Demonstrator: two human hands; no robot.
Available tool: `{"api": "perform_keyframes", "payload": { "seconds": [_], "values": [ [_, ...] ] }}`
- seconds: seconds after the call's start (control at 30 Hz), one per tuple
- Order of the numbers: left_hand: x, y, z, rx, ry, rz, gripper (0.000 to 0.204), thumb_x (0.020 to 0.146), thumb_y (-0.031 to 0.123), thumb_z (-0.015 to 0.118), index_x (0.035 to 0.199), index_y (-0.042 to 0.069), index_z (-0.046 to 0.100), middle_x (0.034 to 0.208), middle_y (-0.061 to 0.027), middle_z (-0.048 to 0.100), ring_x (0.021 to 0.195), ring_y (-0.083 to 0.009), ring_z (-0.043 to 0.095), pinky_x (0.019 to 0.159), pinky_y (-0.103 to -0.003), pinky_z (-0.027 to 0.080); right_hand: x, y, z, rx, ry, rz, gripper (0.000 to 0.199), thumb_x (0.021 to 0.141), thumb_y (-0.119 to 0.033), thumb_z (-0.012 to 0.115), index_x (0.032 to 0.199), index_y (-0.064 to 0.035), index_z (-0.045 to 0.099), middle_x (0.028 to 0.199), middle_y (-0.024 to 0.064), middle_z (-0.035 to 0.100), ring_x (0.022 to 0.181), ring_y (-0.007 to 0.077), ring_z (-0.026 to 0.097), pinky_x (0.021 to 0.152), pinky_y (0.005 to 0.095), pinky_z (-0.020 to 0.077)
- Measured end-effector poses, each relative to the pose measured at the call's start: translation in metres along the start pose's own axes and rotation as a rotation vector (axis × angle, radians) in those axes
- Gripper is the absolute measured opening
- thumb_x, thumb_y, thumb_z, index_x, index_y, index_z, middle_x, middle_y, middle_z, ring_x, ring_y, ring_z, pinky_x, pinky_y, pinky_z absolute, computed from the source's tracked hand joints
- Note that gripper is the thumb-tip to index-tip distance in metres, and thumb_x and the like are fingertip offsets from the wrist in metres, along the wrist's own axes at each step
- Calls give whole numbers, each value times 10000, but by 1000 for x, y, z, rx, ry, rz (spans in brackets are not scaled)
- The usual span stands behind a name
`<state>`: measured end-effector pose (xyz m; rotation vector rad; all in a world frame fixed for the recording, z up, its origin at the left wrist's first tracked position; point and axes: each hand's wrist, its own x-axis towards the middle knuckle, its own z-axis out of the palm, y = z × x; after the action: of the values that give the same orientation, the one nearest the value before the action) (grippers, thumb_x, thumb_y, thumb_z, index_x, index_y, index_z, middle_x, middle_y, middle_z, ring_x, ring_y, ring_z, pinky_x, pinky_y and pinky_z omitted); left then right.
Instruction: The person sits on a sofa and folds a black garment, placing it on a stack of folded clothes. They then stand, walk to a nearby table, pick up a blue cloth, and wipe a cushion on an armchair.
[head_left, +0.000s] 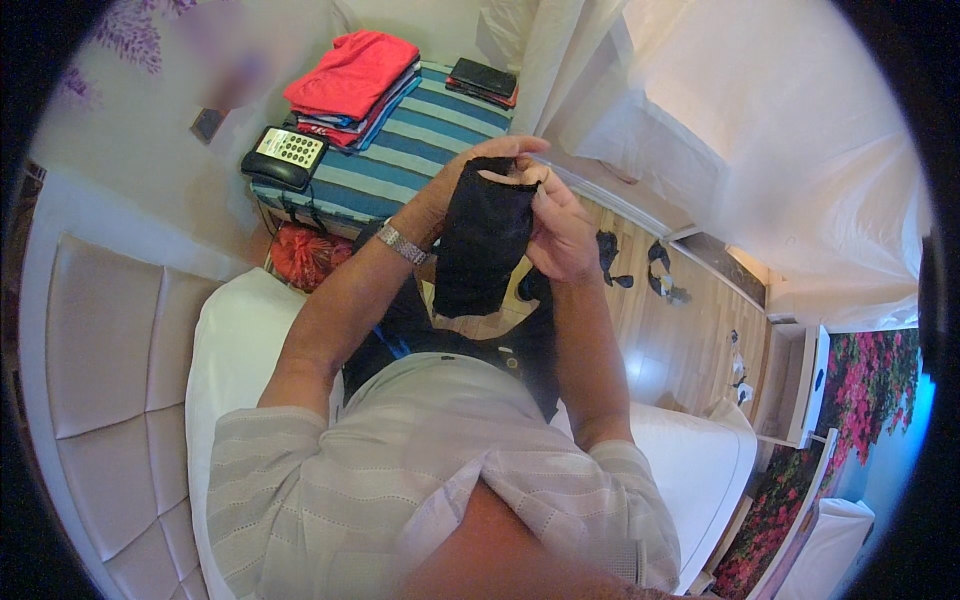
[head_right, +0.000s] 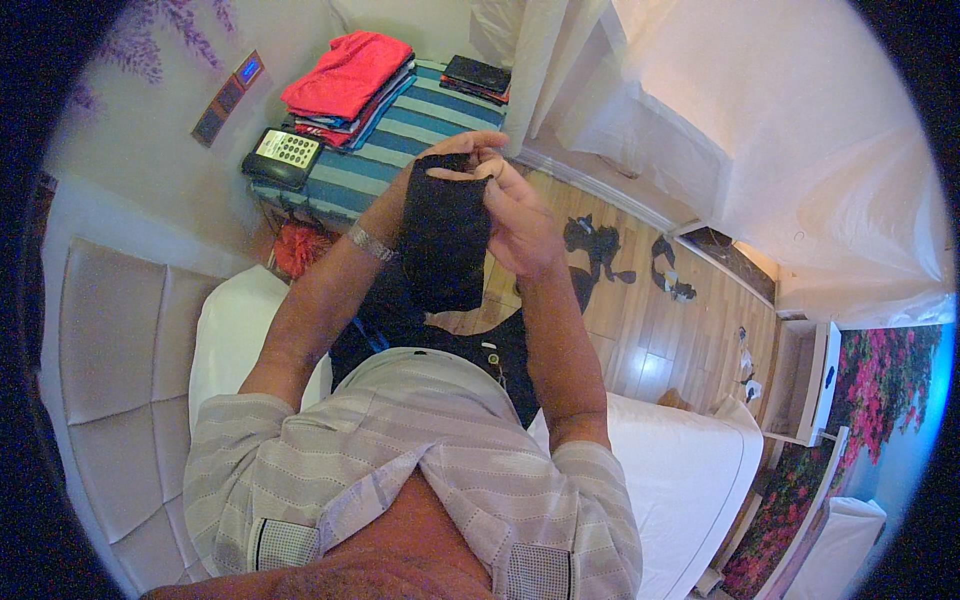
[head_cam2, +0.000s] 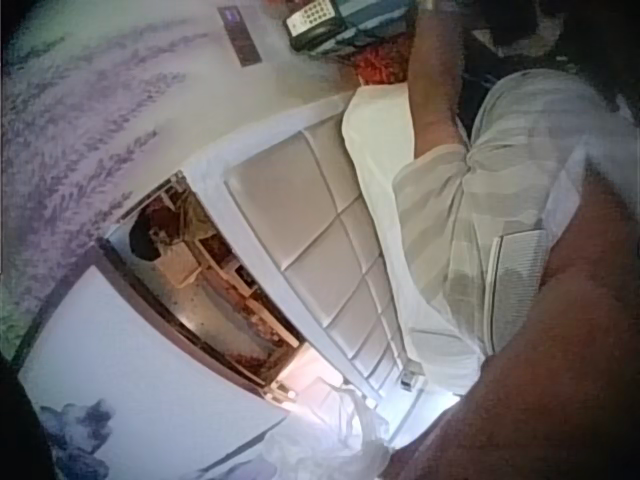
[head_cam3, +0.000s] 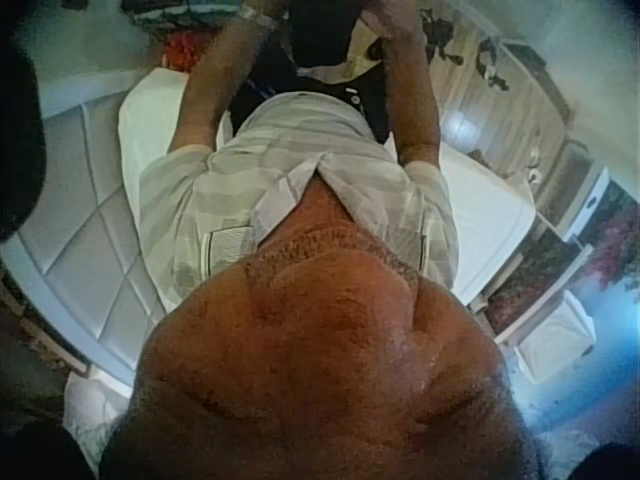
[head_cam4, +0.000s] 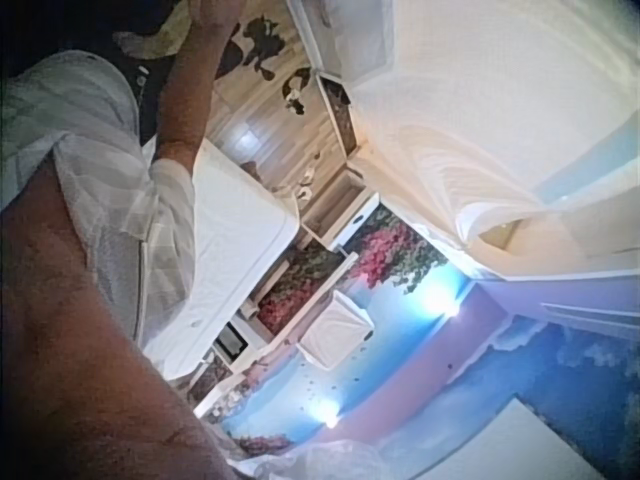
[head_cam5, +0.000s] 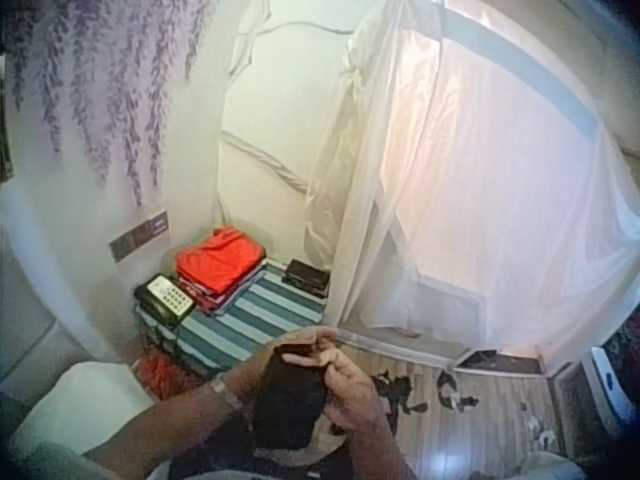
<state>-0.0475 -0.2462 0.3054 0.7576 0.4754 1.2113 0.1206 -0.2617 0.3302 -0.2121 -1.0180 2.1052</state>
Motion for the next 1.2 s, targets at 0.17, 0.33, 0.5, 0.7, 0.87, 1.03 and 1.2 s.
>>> {"api": "perform_keyframes", "payload": {
  "seconds": [0.17, 0.33, 0.5, 0.7, 0.87, 1.03, 1.2],
  "values": [
    [10, -14, -15, 384, 261, 218, 274, 995, 263, 695, 1118, 19, 673, 947, -11, 677, 843, -91, 633, 748, -253, 544, 0, 2, -32, 28, -80, -13, 190, 1081, -222, 527, 1173, -56, 526, 1140, 93, 651, 1054, 190, 661, 949, 362, 539],
    [-7, 1, -23, 263, 228, 173, 421, 1040, 427, 614, 933, 31, 705, 868, -19, 684, 827, -93, 630, 742, -276, 542, 2, -2, -24, -20, 25, -9, 124, 1087, -174, 514, 1158, -77, 547, 1107, 72, 665, 1009, 172, 661, 905, 344, 540],
    [-28, 12, -13, 96, 196, 105, 660, 1084, 581, 370, 1111, 4, 691, 991, -73, 716, 904, -165, 669, 889, -319, 536, 4, -4, -20, -28, 47, -43, 117, 1084, -162, 525, 1158, -77, 556, 1141, 85, 681, 1023, 178, 663, 910, 345, 538],
    [-44, 12, -27, 432, 13, 236, 508, 1063, 443, 536, 1273, -9, 635, 1139, -72, 699, 997, -155, 666, 941, -318, 534, 7, -11, -22, -69, 64, -46, 120, 1078, -148, 527, 1158, -68, 567, 1155, 96, 689, 1038, 190, 665, 934, 353, 535],
    [-49, 14, -15, 608, 49, 247, 383, 989, 237, 717, 1268, -15, 643, 1108, -26, 698, 967, -102, 632, 866, -272, 535, 10, -5, -31, -173, 86, -68, 127, 1073, -144, 539, 1166, -69, 583, 1111, 72, 687, 1019, 147, 650, 914, 325, 531],
    [-49, 13, -19, 651, 142, 273, 292, 1010, 213, 692, 1198, -10, 690, 1026, -12, 706, 935, -85, 622, 827, -251, 527, 11, -8, -23, -448, 188, -125, 133, 1056, -132, 575, 1158, -57, 616, 1100, 51, 680, 1006, 106, 625, 896, 286, 514],
    [-47, 8, -26, 619, 140, 257, 260, 1030, 200, 662, 1190, -1, 698, 1019, -1, 701, 922, -74, 607, 817, -256, 521, 12, -9, -12, -700, 244, -282, 133, 1026, -95, 608, 1150, -50, 631, 1174, 79, 681, 1088, 128, 617, 981, 312, 489]
  ]
}}
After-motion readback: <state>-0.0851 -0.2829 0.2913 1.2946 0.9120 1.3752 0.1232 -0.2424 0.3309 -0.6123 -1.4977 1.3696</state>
